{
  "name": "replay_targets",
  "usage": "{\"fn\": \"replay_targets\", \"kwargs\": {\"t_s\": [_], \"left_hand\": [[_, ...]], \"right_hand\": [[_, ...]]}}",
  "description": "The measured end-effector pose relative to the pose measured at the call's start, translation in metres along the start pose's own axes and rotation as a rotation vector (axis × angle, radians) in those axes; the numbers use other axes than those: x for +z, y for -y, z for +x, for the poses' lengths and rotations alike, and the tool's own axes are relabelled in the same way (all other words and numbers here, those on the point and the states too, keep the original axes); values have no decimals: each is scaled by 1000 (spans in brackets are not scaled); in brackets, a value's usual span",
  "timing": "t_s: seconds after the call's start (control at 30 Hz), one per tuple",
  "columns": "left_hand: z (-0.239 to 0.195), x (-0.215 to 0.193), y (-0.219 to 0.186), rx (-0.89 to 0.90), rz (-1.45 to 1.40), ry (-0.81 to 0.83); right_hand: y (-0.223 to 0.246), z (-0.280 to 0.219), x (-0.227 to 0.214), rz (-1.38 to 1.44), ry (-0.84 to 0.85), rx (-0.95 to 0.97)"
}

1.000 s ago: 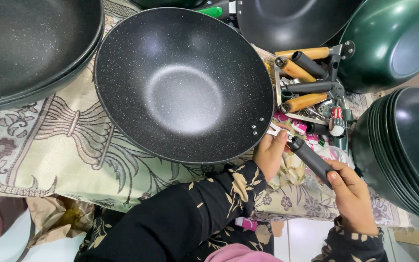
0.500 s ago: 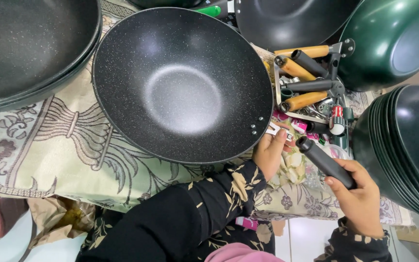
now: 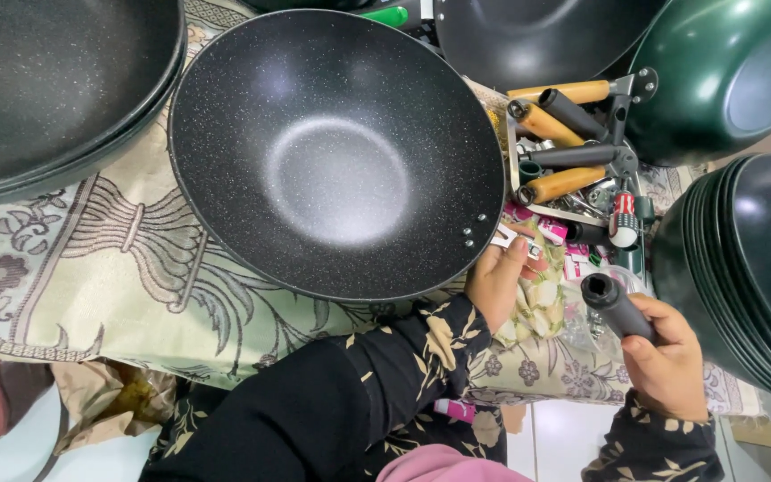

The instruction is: Assembling wooden handles onto metal woks using a manual screwdriver

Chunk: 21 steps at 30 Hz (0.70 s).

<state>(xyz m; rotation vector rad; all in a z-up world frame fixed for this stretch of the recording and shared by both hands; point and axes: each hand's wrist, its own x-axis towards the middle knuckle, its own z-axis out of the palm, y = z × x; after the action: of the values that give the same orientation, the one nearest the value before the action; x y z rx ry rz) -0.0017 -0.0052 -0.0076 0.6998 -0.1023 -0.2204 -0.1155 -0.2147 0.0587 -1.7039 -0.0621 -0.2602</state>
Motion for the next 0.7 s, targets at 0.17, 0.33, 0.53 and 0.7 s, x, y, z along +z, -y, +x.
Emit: {"fn": "replay_targets", "kwargs": {"t_s": [0.17, 0.33, 0.53, 0.7], "left_hand": [[-2, 2, -7, 25, 43, 17], [-3, 3, -9, 54, 12, 53], [-5, 4, -16, 84, 42, 31], [-4, 4, -18, 111, 58, 43]], "right_hand": [[8, 1, 2, -135, -75, 11], [41, 5, 36, -533, -109, 3], [56, 6, 57, -749, -97, -119], [65, 6, 65, -838, -93, -130]]}}
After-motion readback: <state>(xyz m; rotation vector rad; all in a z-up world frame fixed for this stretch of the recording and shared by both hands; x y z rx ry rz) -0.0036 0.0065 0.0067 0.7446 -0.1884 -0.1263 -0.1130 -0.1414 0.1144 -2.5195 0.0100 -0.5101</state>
